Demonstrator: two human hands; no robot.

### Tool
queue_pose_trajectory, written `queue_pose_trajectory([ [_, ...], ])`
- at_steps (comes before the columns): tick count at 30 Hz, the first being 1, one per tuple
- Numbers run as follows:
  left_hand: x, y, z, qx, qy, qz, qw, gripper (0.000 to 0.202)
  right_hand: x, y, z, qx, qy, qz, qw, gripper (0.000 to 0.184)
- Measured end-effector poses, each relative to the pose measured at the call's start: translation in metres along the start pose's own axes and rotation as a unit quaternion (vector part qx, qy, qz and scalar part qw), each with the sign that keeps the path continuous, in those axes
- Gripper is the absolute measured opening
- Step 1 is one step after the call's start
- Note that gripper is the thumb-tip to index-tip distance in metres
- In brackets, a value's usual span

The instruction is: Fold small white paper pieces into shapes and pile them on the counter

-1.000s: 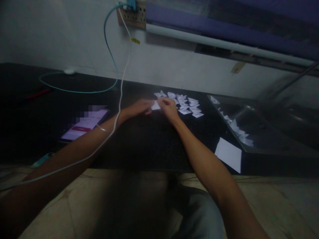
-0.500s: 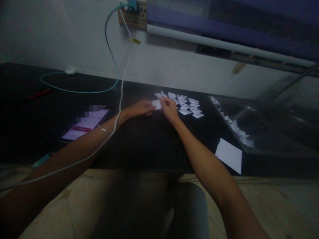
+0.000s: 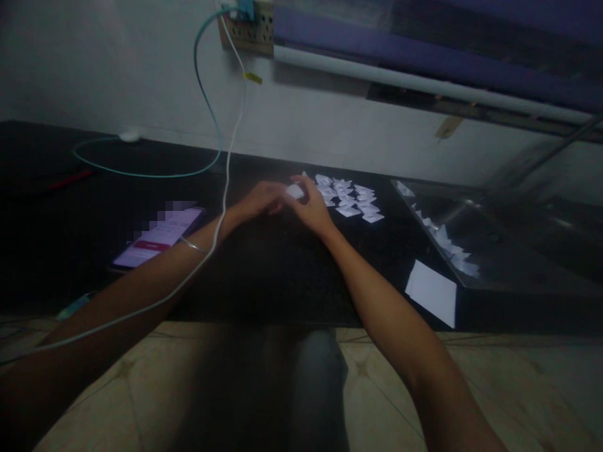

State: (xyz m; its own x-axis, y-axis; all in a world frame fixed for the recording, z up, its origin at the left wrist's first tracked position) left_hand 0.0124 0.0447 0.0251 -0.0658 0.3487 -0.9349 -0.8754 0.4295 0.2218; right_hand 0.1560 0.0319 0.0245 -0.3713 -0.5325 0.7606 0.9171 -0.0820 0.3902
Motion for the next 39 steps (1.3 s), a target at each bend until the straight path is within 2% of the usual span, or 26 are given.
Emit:
queue_pose_trajectory([
  [2,0.001,0.002,0.001,-0.018,0.003,-0.016,1.0,0.03,0.008,-0.003,-0.002,0.024,0.047,-0.039,0.998,0.062],
  [4,0.002,0.004,0.002,-0.031,0.01,-0.029,0.999,0.024,0.013,-0.006,-0.004,0.044,0.073,-0.062,0.994,0.056],
  [10,0.008,0.006,0.004,-0.054,0.039,-0.062,0.996,0.017,0.012,-0.003,-0.005,0.048,0.063,-0.072,0.994,0.044],
  [16,0.014,0.006,0.005,-0.05,0.059,-0.082,0.994,0.013,0.008,0.003,-0.003,0.009,0.078,-0.063,0.995,0.037],
  [26,0.013,0.0,0.005,0.015,0.011,-0.066,0.998,0.02,0.003,0.009,0.0,-0.025,0.063,-0.001,0.998,0.032],
  [32,0.01,-0.004,0.006,0.052,-0.017,-0.022,0.998,0.035,-0.007,0.013,0.007,-0.05,0.053,0.024,0.997,0.033],
  [39,0.013,-0.005,0.006,0.087,-0.038,0.005,0.995,0.05,-0.008,0.016,0.007,-0.069,0.075,0.066,0.993,0.019],
])
Point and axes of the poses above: each hand's wrist, its own z-axis towards the middle knuckle, its own y-axis out of the back of the hand, x = y × z, the point moved 6 cm from there along z, towards the middle knuckle, and after that the axes turned 3 degrees about -y, right-handed, at the moved point
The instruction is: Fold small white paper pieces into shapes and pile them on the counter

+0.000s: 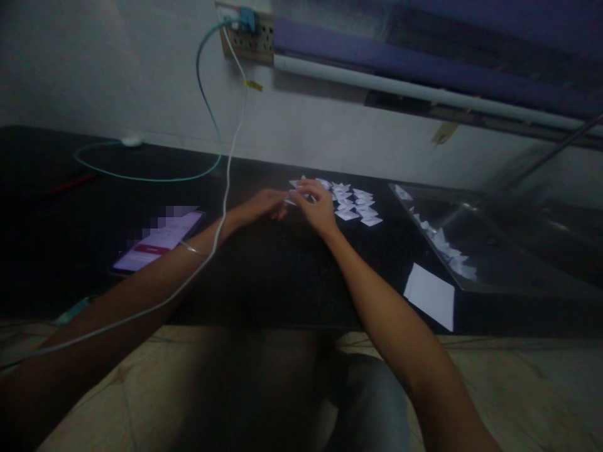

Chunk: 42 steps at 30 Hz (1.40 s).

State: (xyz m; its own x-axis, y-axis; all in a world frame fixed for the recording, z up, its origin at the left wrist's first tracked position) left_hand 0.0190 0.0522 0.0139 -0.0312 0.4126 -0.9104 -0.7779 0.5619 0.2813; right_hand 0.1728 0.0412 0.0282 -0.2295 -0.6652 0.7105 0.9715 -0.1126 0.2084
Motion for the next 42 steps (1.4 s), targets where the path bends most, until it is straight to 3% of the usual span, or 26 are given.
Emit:
queue_pose_trajectory([
  [6,-0.007,-0.004,-0.003,0.021,-0.029,0.004,0.999,0.051,0.001,0.001,0.001,0.008,-0.002,-0.042,0.999,0.014],
  [13,-0.006,-0.005,-0.002,0.01,-0.042,-0.016,0.999,0.049,0.004,0.006,0.005,0.086,0.001,-0.04,0.995,0.015],
  [23,-0.001,-0.006,-0.001,0.038,-0.005,-0.021,0.999,0.038,0.015,0.01,0.003,0.07,-0.033,-0.045,0.996,0.023],
  [33,0.0,-0.004,0.0,0.049,-0.009,-0.008,0.999,0.04,0.018,0.013,0.005,0.047,-0.033,-0.05,0.997,0.023],
  [42,-0.007,-0.013,-0.002,0.054,-0.052,0.044,0.996,0.03,0.013,0.01,0.004,0.06,-0.031,-0.063,0.996,0.023],
])
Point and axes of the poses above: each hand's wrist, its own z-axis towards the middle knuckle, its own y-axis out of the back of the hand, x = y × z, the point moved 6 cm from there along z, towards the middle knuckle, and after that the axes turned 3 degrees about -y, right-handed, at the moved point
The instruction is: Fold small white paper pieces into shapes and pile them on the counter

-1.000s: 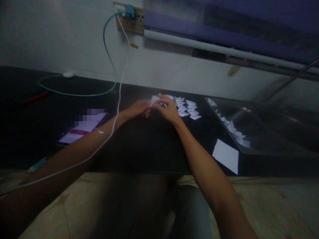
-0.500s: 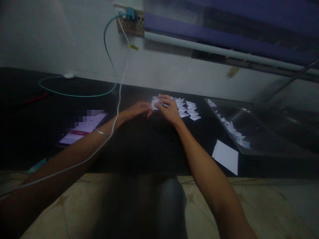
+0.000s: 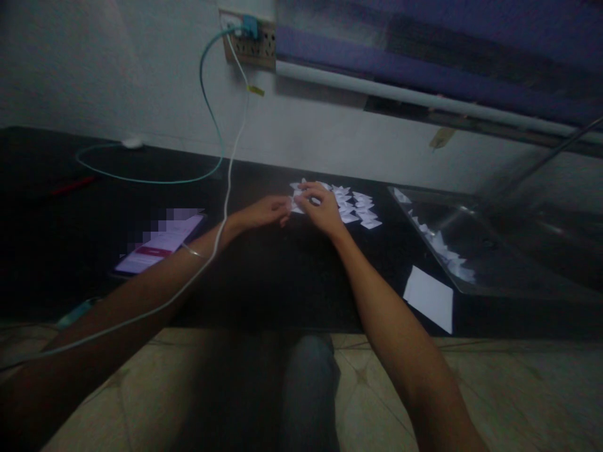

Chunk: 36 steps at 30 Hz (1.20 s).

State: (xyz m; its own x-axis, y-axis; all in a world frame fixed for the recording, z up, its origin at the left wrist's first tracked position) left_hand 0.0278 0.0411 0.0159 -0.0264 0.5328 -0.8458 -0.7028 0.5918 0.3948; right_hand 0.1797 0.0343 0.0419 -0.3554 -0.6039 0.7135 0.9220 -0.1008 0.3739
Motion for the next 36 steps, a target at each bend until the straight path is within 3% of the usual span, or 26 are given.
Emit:
queue_pose_trajectory([
  [8,-0.005,-0.002,-0.002,0.011,-0.024,0.024,0.999,0.037,-0.011,-0.008,-0.003,-0.018,-0.001,0.003,1.0,0.026],
  [18,0.003,-0.002,0.002,0.001,0.001,0.027,1.0,0.038,-0.005,-0.007,-0.004,-0.042,0.007,-0.027,0.999,0.031],
  [27,-0.001,-0.001,-0.001,-0.001,-0.027,0.042,0.999,0.042,-0.004,-0.009,-0.005,-0.049,0.018,-0.029,0.998,0.032],
  [36,-0.004,-0.001,-0.001,-0.018,-0.012,0.024,0.999,0.037,-0.018,-0.012,-0.004,-0.067,-0.037,0.029,0.997,0.039],
])
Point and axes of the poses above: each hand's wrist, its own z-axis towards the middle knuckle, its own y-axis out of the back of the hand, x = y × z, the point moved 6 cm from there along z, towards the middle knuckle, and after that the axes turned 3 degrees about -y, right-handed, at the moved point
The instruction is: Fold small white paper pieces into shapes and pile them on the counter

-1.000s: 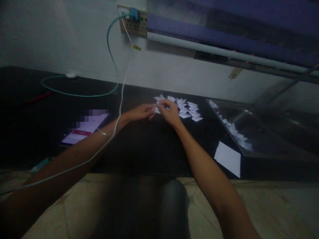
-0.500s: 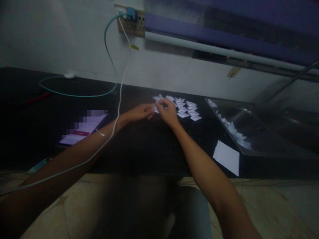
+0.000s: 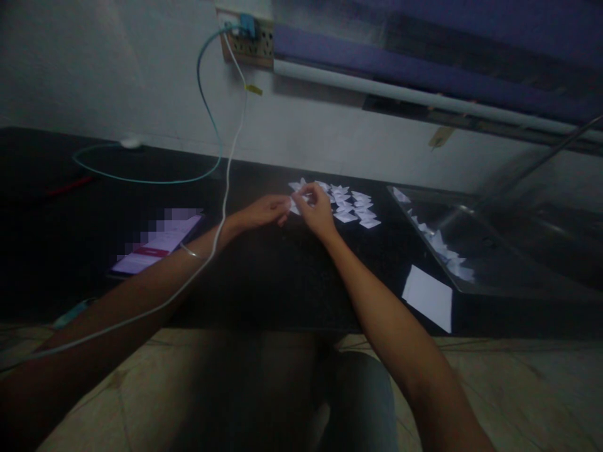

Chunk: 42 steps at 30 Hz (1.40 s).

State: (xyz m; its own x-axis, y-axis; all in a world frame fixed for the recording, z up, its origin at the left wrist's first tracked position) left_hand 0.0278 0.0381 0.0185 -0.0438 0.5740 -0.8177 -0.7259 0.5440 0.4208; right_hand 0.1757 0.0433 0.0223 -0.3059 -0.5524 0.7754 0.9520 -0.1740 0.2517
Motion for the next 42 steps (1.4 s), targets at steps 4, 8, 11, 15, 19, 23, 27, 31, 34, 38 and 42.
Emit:
queue_pose_trajectory([
  [4,-0.002,0.001,-0.001,-0.001,-0.003,-0.001,1.0,0.038,-0.008,-0.005,-0.001,0.023,-0.071,0.052,0.996,0.054],
  [8,-0.003,0.0,-0.001,0.008,-0.015,-0.005,1.0,0.039,-0.013,-0.008,-0.003,0.032,-0.119,0.093,0.988,0.059],
  [11,-0.004,0.0,-0.001,0.008,-0.014,-0.003,1.0,0.038,-0.016,-0.009,-0.003,0.027,-0.127,0.1,0.986,0.056],
  [15,-0.005,0.0,-0.002,0.008,-0.001,0.003,1.0,0.036,-0.021,-0.01,-0.001,0.01,-0.143,0.121,0.982,0.054],
  [19,-0.003,0.002,-0.002,0.003,0.003,-0.01,1.0,0.035,-0.022,-0.01,-0.001,0.001,-0.152,0.137,0.979,0.051],
  [23,0.002,0.002,-0.001,0.006,0.012,-0.031,0.999,0.038,-0.018,-0.009,-0.002,-0.001,-0.153,0.139,0.978,0.049],
  [27,0.0,0.002,-0.002,-0.002,0.003,-0.017,1.0,0.04,-0.014,-0.01,-0.003,0.006,-0.152,0.14,0.978,0.047],
  [31,-0.003,0.004,-0.001,-0.027,-0.003,-0.003,1.0,0.038,-0.016,-0.013,-0.005,0.005,-0.166,0.167,0.972,0.048],
  [34,-0.001,0.009,0.0,-0.061,-0.002,-0.004,0.998,0.037,-0.019,-0.018,-0.007,0.034,-0.182,0.184,0.965,0.047],
  [38,0.002,0.013,-0.001,-0.09,0.007,0.009,0.996,0.034,-0.018,-0.022,-0.009,0.077,-0.178,0.184,0.964,0.046],
  [42,0.002,0.013,-0.002,-0.093,0.012,0.026,0.995,0.031,-0.014,-0.018,-0.008,0.073,-0.155,0.139,0.975,0.049],
])
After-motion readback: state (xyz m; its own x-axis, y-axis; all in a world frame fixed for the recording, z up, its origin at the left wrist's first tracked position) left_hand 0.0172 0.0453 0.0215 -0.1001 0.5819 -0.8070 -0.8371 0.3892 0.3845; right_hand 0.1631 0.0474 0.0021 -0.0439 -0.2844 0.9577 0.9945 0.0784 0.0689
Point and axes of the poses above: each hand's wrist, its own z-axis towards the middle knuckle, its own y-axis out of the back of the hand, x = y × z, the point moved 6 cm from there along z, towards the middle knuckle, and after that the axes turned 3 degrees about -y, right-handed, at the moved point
